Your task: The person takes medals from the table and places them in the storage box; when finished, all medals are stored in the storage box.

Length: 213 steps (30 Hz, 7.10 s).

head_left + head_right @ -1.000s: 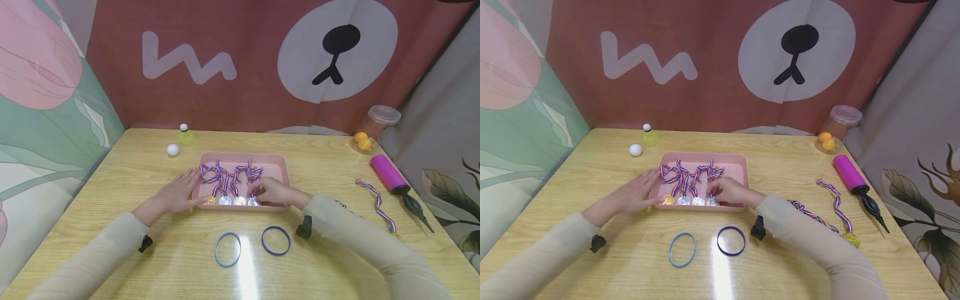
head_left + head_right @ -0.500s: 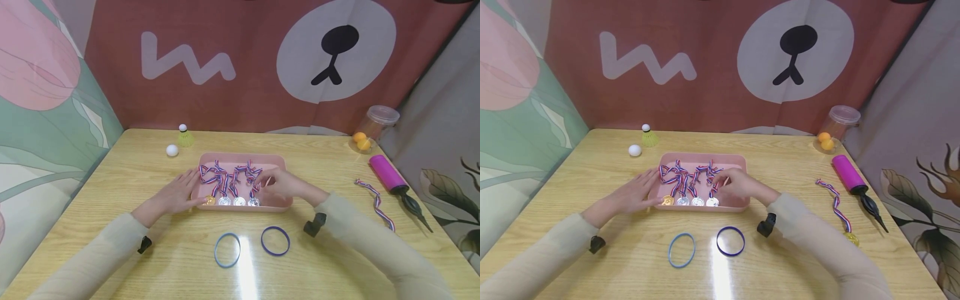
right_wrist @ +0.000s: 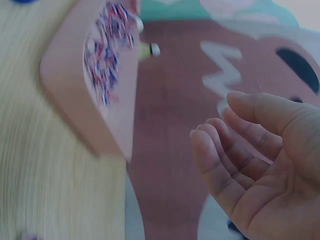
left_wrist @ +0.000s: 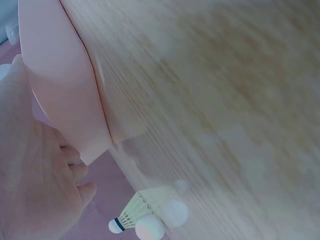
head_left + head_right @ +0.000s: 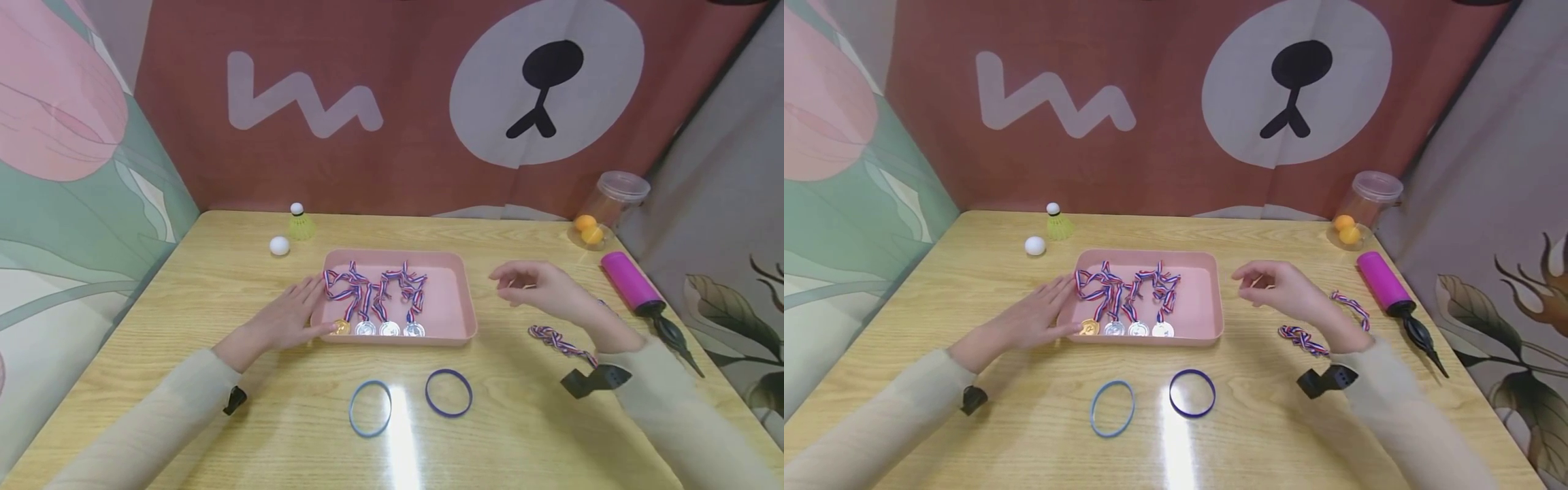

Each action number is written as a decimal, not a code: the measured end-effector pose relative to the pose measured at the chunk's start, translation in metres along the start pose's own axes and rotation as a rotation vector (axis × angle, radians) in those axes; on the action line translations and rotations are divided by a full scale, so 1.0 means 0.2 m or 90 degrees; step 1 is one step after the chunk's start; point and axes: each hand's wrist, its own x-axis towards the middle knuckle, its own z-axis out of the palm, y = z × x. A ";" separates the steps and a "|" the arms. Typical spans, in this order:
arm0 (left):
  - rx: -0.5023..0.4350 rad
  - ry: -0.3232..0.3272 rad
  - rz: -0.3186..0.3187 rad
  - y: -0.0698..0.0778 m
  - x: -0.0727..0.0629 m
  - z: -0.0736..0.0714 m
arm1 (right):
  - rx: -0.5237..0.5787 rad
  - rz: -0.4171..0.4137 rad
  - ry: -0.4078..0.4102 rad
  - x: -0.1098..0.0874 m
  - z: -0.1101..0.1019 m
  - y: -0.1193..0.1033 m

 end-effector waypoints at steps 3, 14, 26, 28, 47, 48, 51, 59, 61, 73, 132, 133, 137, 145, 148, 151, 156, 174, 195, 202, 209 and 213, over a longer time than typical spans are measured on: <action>0.001 -0.001 0.001 0.00 0.00 0.00 | -0.014 0.017 0.034 -0.10 -0.08 0.05; 0.007 0.007 0.007 0.00 0.00 0.00 | -0.041 0.113 0.094 -0.44 -0.28 0.35; 0.007 0.015 0.013 0.00 0.00 -0.01 | -0.077 0.264 0.016 -0.70 -0.33 0.63; 0.006 0.012 0.011 0.00 0.00 -0.01 | -0.073 0.263 0.018 -0.72 -0.31 0.66; 0.010 0.006 0.006 0.00 0.00 0.00 | -0.132 0.308 -0.002 -0.76 -0.26 0.75; 0.010 0.007 0.006 0.00 0.00 0.00 | -0.133 0.312 -0.003 -0.76 -0.26 0.75; 0.012 0.007 0.007 0.00 0.00 0.00 | -0.136 0.319 0.001 -0.76 -0.26 0.76; 0.011 0.005 0.006 0.01 0.00 -0.01 | -0.176 0.280 0.046 -0.77 -0.25 0.73; 0.010 0.005 0.004 0.01 0.00 -0.01 | -0.176 0.284 0.057 -0.77 -0.26 0.71; 0.010 0.021 0.015 0.00 0.00 0.01 | -0.086 0.282 0.114 -0.70 -0.36 0.59; 0.025 -0.003 0.006 0.00 0.00 -0.01 | 0.080 -0.038 0.093 0.27 -0.08 -0.25; 0.025 -0.004 0.006 0.00 0.00 -0.01 | 0.082 -0.038 0.089 0.30 -0.07 -0.24; 0.026 -0.004 0.009 0.00 0.00 -0.01 | 0.093 -0.032 0.066 0.40 0.00 -0.21; 0.027 -0.001 0.010 0.00 0.00 -0.01 | 0.076 -0.019 0.009 0.52 0.11 -0.12; 0.028 -0.002 0.012 0.00 0.00 -0.01 | 0.050 -0.007 -0.013 0.52 0.16 -0.09; 0.027 0.000 0.013 0.01 0.00 -0.01 | 0.030 0.008 -0.038 0.50 0.19 -0.07; 0.024 0.007 0.013 0.01 0.00 -0.02 | 0.017 0.029 -0.081 0.46 0.22 -0.05; 0.021 0.011 0.016 0.01 0.00 -0.02 | -0.010 -0.084 -0.248 0.39 0.40 0.09; 0.021 0.004 0.016 0.01 0.00 -0.02 | -0.103 -0.132 -0.240 0.39 0.46 0.11; 0.022 0.002 0.010 0.01 0.00 -0.01 | -0.102 -0.107 -0.253 0.40 0.44 0.10; 0.023 0.005 0.016 0.01 0.00 -0.02 | -0.122 -0.057 -0.209 0.36 0.33 0.05; 0.025 0.003 0.015 0.01 0.00 -0.02 | -0.126 -0.058 -0.168 0.32 0.25 0.03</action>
